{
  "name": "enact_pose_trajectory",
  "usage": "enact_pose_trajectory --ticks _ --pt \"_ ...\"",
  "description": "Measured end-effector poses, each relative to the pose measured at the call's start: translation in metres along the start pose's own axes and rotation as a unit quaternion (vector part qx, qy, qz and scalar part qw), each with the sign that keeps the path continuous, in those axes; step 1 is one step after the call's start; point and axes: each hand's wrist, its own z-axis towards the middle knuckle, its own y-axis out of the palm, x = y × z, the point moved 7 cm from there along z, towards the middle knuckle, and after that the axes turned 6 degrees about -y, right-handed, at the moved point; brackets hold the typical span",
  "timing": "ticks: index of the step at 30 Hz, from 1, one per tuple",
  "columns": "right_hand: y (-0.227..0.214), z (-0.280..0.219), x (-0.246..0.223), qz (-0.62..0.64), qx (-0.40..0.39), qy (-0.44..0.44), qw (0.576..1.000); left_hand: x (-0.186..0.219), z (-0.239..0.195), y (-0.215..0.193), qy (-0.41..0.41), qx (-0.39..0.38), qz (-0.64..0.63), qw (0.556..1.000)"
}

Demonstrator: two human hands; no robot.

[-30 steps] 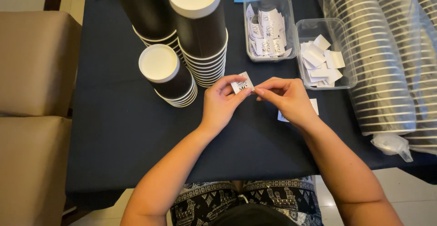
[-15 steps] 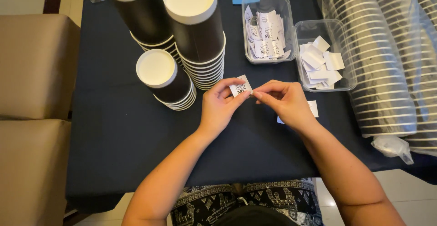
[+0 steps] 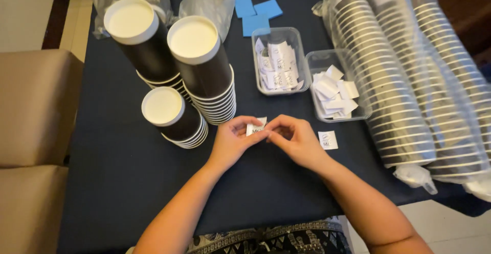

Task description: Applying adhesive labels to paper coffee cups

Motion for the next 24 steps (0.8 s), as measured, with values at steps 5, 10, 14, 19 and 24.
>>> enact_pose_trajectory --ticks 5,10,14,19,24 --pt "0.001 0.001 -0.015 -0.015 -0.017 -0.005 1.0 0.001 -0.001 0.004 -0.026 -0.02 0.018 0.999" --pt "-0.004 0.005 -0.005 -0.022 -0.011 -0.001 1.0 0.005 -0.007 0.004 0.001 -0.006 0.085 0.996" --pt "-0.009 0.008 -0.004 -0.019 0.006 0.001 1.0 0.066 -0.035 0.022 0.108 0.001 0.162 0.981" --pt "-0.025 0.01 -0.003 -0.018 0.059 0.02 0.998 0.07 -0.033 0.02 0.16 0.013 0.196 0.967" --pt "-0.042 0.011 -0.002 -0.022 0.095 0.014 0.995 0.057 -0.028 0.019 0.168 0.022 0.195 0.966"
